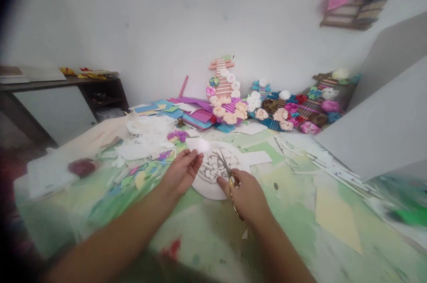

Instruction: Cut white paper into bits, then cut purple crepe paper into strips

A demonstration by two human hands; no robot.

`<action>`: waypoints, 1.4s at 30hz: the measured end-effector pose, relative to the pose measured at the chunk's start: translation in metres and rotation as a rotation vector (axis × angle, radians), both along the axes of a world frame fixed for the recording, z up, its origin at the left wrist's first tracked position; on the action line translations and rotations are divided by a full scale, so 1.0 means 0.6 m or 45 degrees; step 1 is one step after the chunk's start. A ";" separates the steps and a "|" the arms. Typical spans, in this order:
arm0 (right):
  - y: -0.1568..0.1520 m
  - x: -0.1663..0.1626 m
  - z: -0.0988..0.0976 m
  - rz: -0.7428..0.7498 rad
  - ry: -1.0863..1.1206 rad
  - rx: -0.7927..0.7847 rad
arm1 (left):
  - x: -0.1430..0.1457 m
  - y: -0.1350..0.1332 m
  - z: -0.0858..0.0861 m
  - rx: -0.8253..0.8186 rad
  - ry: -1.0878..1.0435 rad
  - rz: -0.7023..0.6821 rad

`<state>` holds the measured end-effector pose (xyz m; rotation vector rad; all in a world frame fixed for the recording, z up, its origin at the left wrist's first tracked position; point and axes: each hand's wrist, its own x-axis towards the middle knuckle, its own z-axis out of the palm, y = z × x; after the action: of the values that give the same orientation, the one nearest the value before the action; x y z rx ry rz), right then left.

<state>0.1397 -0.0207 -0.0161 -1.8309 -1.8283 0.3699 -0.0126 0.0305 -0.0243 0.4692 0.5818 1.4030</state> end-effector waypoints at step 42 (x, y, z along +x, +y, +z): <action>-0.015 -0.015 -0.025 0.082 -0.029 0.213 | 0.026 -0.045 -0.002 0.124 0.140 -0.382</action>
<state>0.1305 -0.0298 -0.0312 -1.6729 -1.8771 0.2122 0.0032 0.0034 -0.0255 0.6862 0.5091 1.1267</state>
